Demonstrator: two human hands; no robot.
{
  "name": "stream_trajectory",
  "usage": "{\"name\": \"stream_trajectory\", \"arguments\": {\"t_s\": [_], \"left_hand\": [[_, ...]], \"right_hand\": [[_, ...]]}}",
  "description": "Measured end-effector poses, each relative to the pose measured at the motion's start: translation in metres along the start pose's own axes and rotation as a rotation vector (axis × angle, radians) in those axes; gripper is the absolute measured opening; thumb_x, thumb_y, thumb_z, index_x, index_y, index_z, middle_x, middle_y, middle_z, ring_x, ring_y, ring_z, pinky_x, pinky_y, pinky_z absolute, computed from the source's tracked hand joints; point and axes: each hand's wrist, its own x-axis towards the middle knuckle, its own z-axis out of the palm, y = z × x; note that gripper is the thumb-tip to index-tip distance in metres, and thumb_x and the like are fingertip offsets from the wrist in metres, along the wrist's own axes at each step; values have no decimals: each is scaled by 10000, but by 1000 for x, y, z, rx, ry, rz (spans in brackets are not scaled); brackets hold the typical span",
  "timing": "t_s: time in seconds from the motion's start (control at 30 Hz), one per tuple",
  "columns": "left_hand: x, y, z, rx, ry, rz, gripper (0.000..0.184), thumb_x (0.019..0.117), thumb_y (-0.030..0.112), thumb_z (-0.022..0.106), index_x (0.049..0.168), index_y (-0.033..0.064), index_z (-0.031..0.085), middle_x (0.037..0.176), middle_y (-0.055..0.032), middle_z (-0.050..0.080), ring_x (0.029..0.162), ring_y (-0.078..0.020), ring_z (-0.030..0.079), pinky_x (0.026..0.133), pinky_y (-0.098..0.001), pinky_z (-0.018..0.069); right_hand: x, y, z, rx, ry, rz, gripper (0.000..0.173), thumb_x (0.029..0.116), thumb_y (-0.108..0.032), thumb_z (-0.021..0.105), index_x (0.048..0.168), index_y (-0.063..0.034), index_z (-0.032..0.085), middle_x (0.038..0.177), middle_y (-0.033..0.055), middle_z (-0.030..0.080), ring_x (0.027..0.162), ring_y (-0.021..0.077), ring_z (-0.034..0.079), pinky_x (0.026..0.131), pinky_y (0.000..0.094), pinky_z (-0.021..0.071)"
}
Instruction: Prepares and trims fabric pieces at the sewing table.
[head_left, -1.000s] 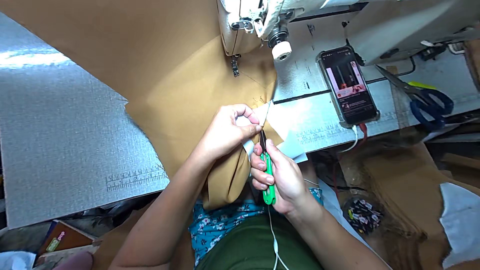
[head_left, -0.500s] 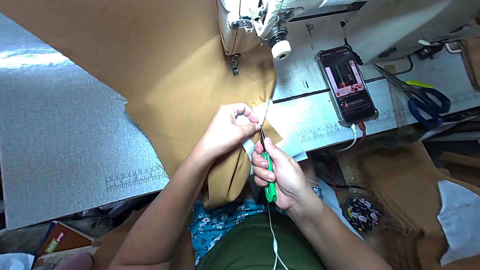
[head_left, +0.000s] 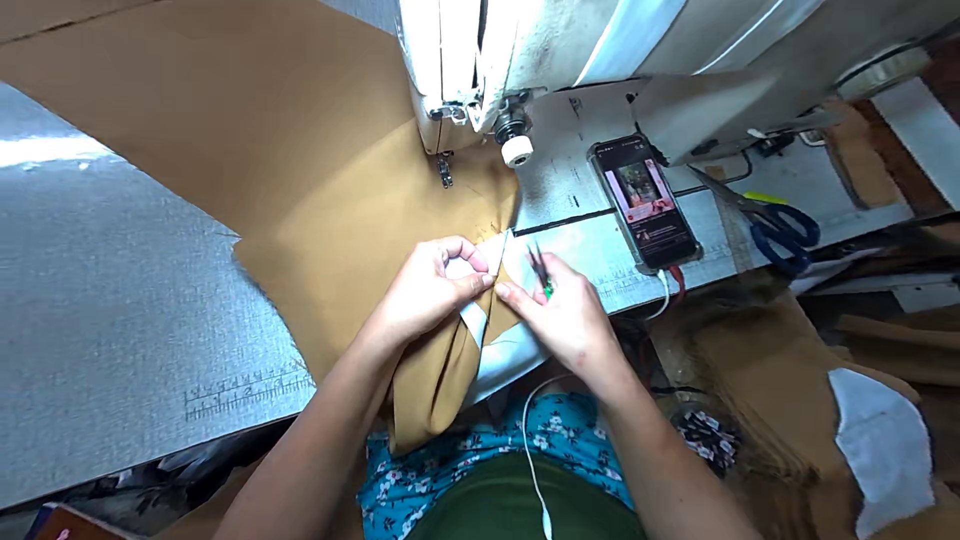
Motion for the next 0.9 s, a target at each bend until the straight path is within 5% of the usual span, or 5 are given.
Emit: {"name": "stream_trajectory", "arguments": {"t_s": [0.2,0.47,0.6,0.73,0.9], "left_hand": [[2,-4,2,-7,12,39,130,884,-33,730,861,70,654,662,-4,629,523,-36,555,473,-176,441],[0,1,-2,-29,-12,-32,121,905,-28,712,906,68,639,685,-30,625,532,-55,558,471,-178,437],[-4,0,-4,-61,-30,-16,113,907,-23,694,916,76,640,661,-27,610,494,-52,526,429,-167,396],[-4,-2,-4,-64,-43,-2,104,913,-16,686,924,78,641,680,-35,628,507,-58,546,434,-172,410],[-5,-2,-4,-75,-33,6,109,906,-26,692,928,68,639,702,-44,641,525,-70,566,446,-179,431]], "right_hand": [[16,-3,2,-40,-145,15,214,995,-215,688,871,-46,646,637,30,519,582,138,498,566,354,410],[-6,-8,4,-132,102,-58,280,994,-208,660,1175,-1,613,773,144,656,686,299,658,619,501,521],[-39,-14,1,566,117,-100,253,1110,-307,337,1218,-164,516,773,-108,486,571,-40,449,524,128,414],[-46,-22,4,1326,-498,392,543,1107,-372,96,970,-110,552,725,-48,521,540,0,486,496,127,429],[-30,-17,11,1388,-546,664,491,1134,-368,157,915,-101,507,697,-14,513,487,23,481,446,130,425]]}}
